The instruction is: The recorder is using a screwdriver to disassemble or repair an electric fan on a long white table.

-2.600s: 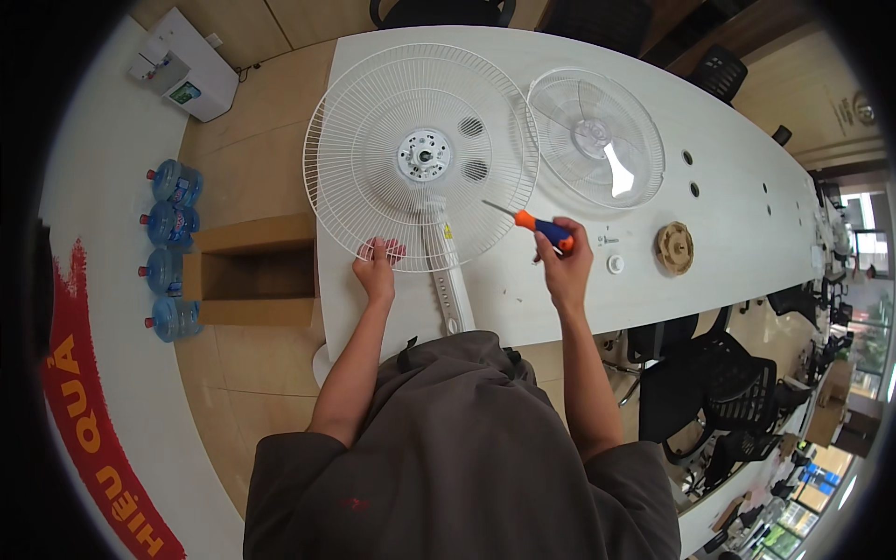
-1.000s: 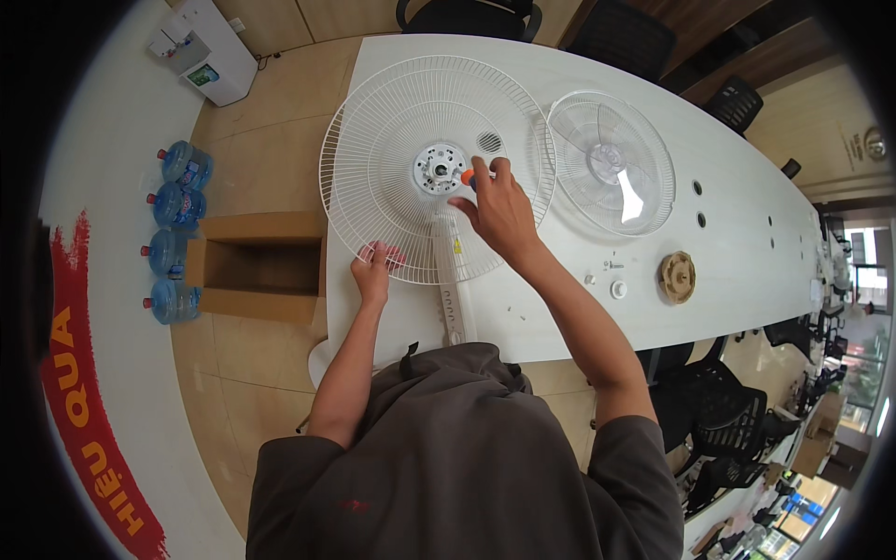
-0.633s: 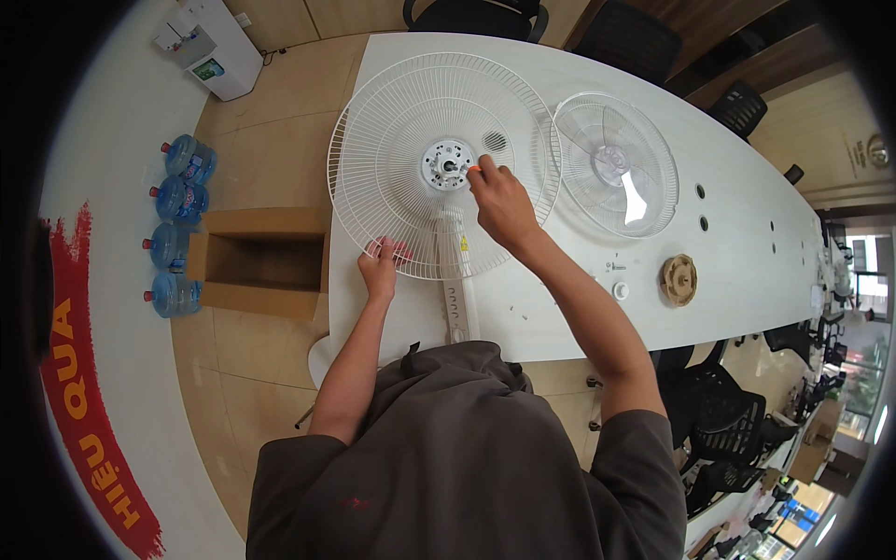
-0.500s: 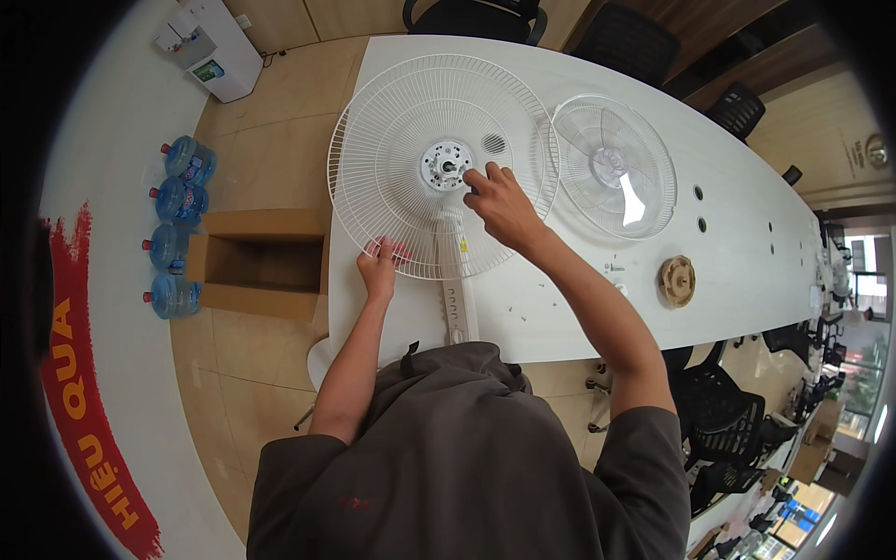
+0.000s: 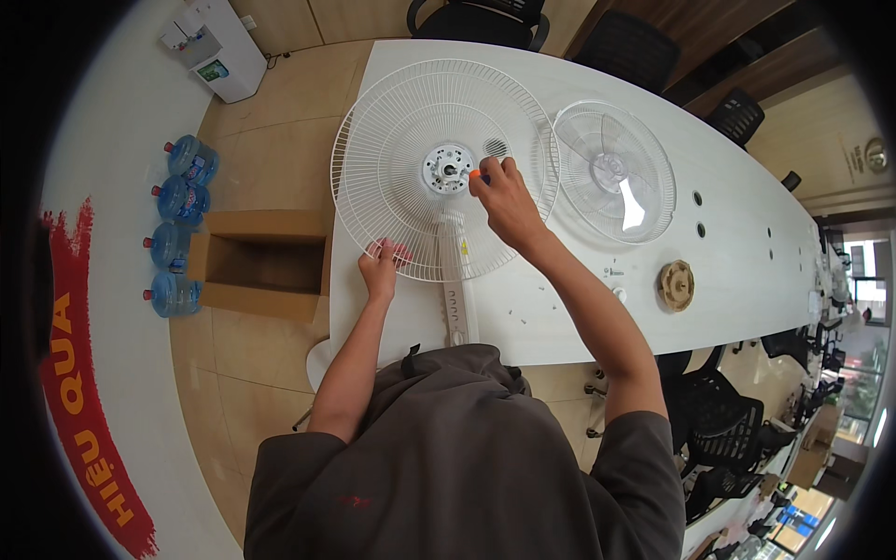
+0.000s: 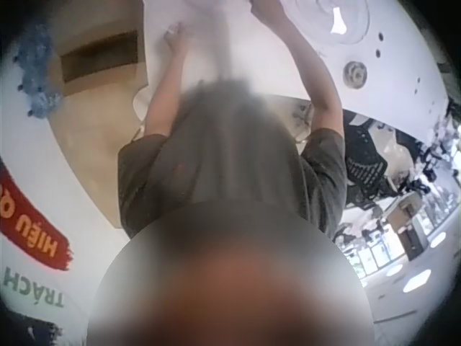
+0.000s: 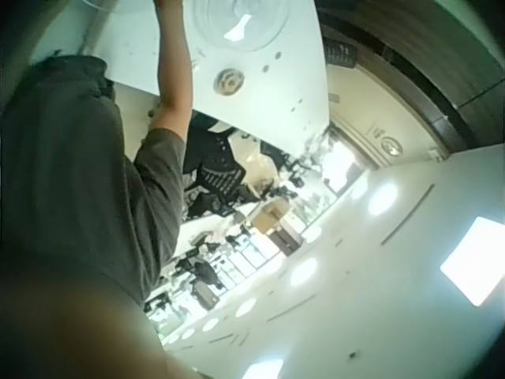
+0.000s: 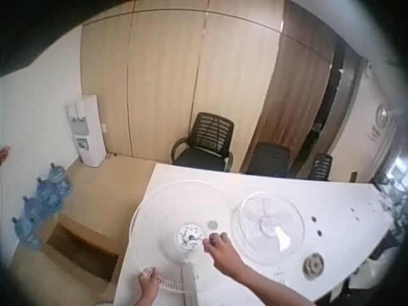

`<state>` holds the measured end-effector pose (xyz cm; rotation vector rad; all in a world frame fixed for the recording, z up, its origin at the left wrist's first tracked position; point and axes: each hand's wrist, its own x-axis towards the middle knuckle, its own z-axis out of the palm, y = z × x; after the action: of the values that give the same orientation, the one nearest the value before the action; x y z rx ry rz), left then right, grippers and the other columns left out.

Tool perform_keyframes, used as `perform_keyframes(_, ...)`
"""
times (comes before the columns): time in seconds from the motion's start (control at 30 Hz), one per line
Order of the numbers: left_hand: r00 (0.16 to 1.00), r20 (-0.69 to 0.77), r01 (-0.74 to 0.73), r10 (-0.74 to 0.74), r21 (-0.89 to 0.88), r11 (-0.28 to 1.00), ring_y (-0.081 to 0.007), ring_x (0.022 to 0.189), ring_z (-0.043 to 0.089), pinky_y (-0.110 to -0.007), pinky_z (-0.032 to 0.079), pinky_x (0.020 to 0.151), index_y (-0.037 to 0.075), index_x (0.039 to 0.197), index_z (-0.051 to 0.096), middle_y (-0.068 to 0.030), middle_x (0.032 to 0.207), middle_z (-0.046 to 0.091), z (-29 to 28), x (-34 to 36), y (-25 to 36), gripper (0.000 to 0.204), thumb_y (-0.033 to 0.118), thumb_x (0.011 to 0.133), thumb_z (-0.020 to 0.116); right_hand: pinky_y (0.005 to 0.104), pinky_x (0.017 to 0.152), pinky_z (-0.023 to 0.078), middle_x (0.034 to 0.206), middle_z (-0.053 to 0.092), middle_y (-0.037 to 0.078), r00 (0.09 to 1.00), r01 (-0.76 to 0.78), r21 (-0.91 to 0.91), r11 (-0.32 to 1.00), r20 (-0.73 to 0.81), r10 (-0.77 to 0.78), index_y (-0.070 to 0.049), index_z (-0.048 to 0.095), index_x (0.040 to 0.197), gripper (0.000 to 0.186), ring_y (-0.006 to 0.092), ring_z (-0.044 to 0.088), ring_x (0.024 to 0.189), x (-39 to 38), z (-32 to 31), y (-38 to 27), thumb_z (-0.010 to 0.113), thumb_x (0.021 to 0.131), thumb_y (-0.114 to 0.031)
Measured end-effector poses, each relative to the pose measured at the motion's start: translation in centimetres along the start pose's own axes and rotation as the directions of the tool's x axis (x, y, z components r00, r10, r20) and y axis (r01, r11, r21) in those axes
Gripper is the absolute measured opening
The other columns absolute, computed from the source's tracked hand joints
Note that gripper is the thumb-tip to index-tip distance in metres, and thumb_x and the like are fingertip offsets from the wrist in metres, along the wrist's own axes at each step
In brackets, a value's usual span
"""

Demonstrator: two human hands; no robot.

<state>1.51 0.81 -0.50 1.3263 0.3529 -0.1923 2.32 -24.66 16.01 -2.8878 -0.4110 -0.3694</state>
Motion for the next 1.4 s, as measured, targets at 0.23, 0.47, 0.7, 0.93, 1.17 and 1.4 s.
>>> perform_keyframes(0.23, 1.000, -0.002, -0.005, 0.005, -0.014, 1.000, -0.0245, 0.066, 0.071, -0.034, 0.061, 0.058, -0.010, 0.111, 0.055, -0.0185, 0.086, 0.069, -0.3, -0.2, -0.2, 0.024, 0.011, 0.100, 0.054, 0.0451, 0.082, 0.051, 0.119, 0.048, 0.023, 0.858, -0.513, 0.205, 0.834, 0.166, 0.487, -0.005, 0.052, 0.121, 0.041, 0.0396, 0.057, 0.103, 1.3, -2.3, -2.4, 0.071, 0.083, -0.005)
perform_keyframes(0.47, 1.000, 0.014, -0.004, 0.004, -0.011, 1.000, -0.0250, 0.067, 0.071, -0.034, 0.061, 0.059, -0.010, 0.110, 0.055, -0.0191, 0.088, 0.069, -0.6, 0.1, -0.6, 0.023, 0.011, 0.101, 0.054, 0.0421, 0.064, 0.056, 0.117, 0.046, 0.026, 0.968, 0.017, 0.121, 0.993, -0.252, 0.015, -0.001, 0.050, 0.121, 0.044, 0.0405, 0.064, 0.080, 0.8, -0.1, 0.1, 0.073, 0.085, -0.014)
perform_keyframes(0.7, 1.000, 0.018, -0.011, 0.011, -0.005, 1.000, -0.0250, 0.067, 0.071, -0.034, 0.061, 0.059, -0.009, 0.110, 0.055, -0.0183, 0.087, 0.069, -0.3, 0.0, -0.4, 0.024, 0.012, 0.101, 0.053, 0.0442, 0.071, 0.056, 0.120, 0.046, 0.022, 0.946, -0.282, 0.288, 0.915, -0.076, 0.315, -0.003, 0.048, 0.122, 0.049, 0.0371, 0.065, 0.088, 0.8, 0.2, -0.5, 0.076, 0.083, -0.012)
perform_keyframes(0.93, 1.000, 0.021, 0.002, -0.001, -0.037, 0.999, -0.0247, 0.067, 0.071, -0.034, 0.061, 0.059, -0.010, 0.111, 0.055, -0.0183, 0.088, 0.069, -0.2, 0.1, -0.5, 0.025, 0.014, 0.101, 0.054, 0.0420, 0.059, 0.056, 0.116, 0.047, 0.021, 0.925, -0.322, 0.252, 0.912, -0.120, 0.360, -0.002, 0.050, 0.117, 0.049, 0.0372, 0.065, 0.076, 0.9, 0.8, -0.2, 0.079, 0.082, -0.022)
perform_keyframes(1.17, 1.000, 0.003, -0.005, 0.005, -0.019, 1.000, -0.0243, 0.067, 0.071, -0.034, 0.061, 0.059, -0.009, 0.111, 0.055, -0.0185, 0.088, 0.069, -0.5, 0.1, -0.7, 0.025, 0.013, 0.101, 0.054, 0.0419, 0.061, 0.055, 0.114, 0.047, 0.023, 0.917, -0.366, 0.195, 0.910, -0.092, 0.388, 0.002, 0.049, 0.114, 0.049, 0.0373, 0.063, 0.076, 1.3, -0.5, -1.8, 0.079, 0.082, -0.020)
perform_keyframes(1.4, 1.000, 0.006, -0.010, 0.010, -0.026, 1.000, -0.0243, 0.066, 0.071, -0.034, 0.061, 0.058, -0.009, 0.109, 0.055, -0.0181, 0.086, 0.069, -0.2, 0.2, -0.6, 0.022, 0.012, 0.101, 0.053, 0.0435, 0.063, 0.055, 0.117, 0.045, 0.024, 0.943, -0.109, 0.195, 0.975, -0.291, 0.164, 0.002, 0.045, 0.121, 0.056, 0.0391, 0.064, 0.076, 0.8, 0.7, -0.1, 0.079, 0.081, -0.019)
